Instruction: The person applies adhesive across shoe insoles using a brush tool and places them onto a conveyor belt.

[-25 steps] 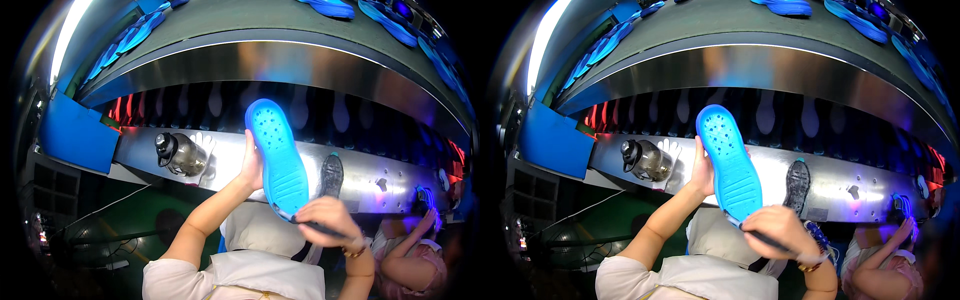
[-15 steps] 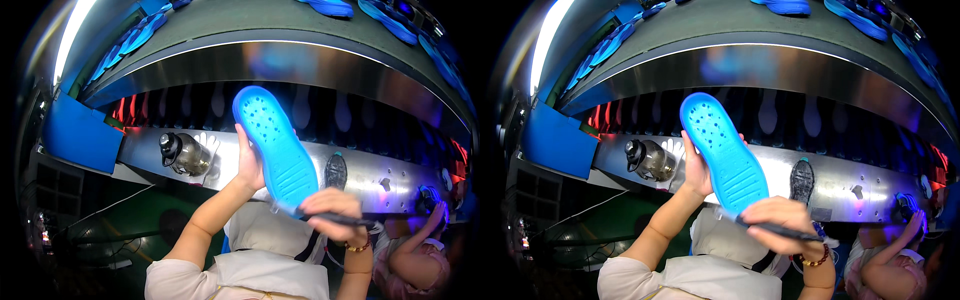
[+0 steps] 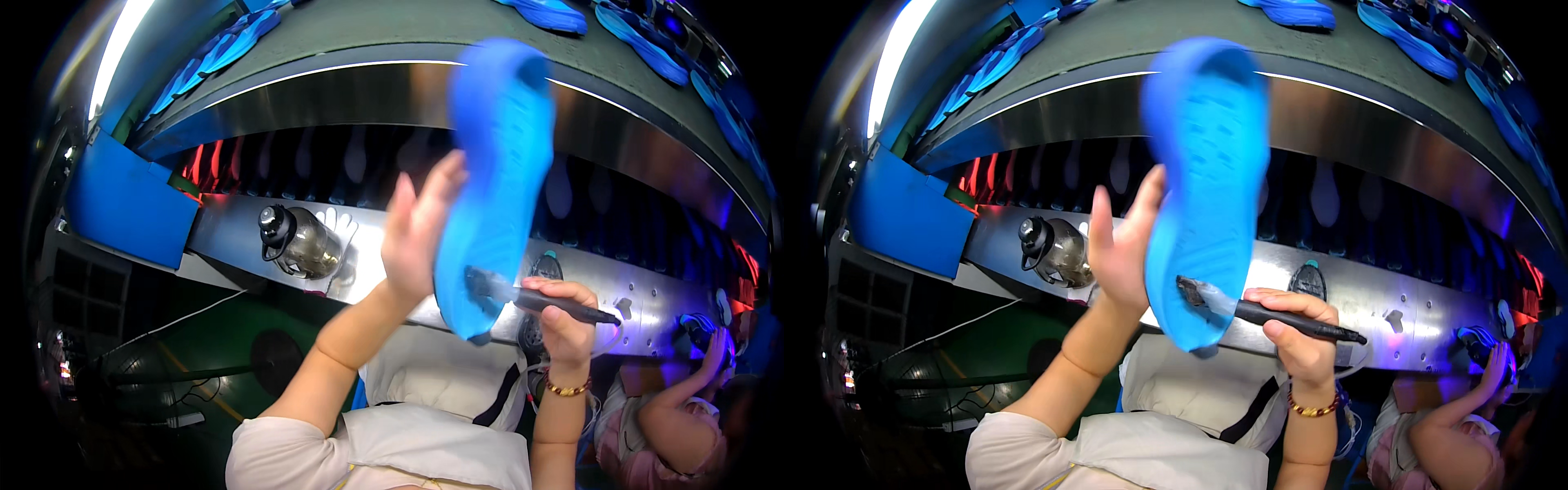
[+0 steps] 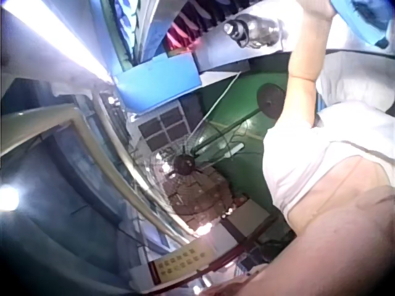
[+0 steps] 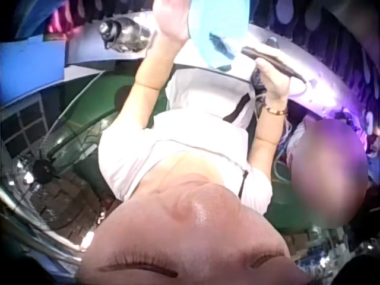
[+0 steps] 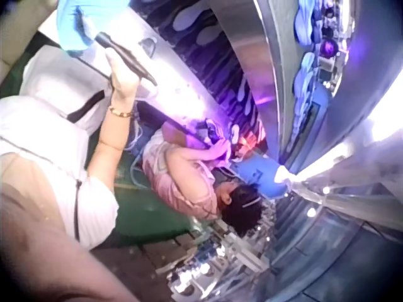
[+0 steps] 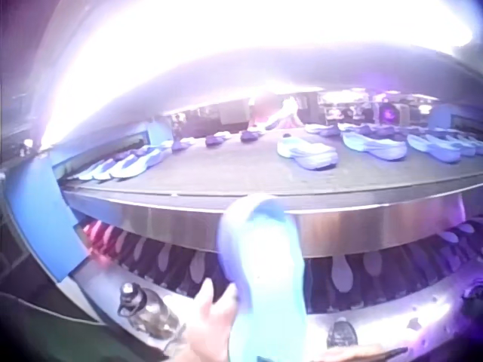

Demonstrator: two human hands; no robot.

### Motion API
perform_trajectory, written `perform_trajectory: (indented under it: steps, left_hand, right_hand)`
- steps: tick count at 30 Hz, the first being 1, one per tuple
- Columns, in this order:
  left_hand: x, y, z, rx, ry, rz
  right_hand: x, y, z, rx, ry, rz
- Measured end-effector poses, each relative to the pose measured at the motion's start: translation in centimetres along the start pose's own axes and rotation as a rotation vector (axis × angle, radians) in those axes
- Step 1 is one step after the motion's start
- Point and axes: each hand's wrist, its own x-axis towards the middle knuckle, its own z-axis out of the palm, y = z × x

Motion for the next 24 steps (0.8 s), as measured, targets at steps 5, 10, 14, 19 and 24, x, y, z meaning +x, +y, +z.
perform_trajectory:
  steps: [5,10,14,19,24]
  left_hand:
    - [-1.9,-2.0,-0.1,-0.085,-0.174,-0.098]
    - [-1.6,-1.8,-0.6,-0.277,-0.133,-0.086]
    - [-1.9,-1.6,0.3,-0.224,-0.101,-0.001]
    - [-4.6,-2.0,1.1,-0.11,-0.054,-0.146]
    - [-4.6,-2.7,0.1,-0.191,-0.025,-0.15]
  right_hand:
    - [-2.0,0.7,2.8,0.0,0.242,-0.005]
    - [-4.0,-0.4,4.0,-0.298,0.204,-0.071]
    - [-4.3,-0.3,3.6,0.079,0.245,0.051]
    - [-3.7,-0.4,4.0,0.121,0.268,-0.054]
    - [-3.3,-1.3,6.3,-0.581,0.208,-0.169]
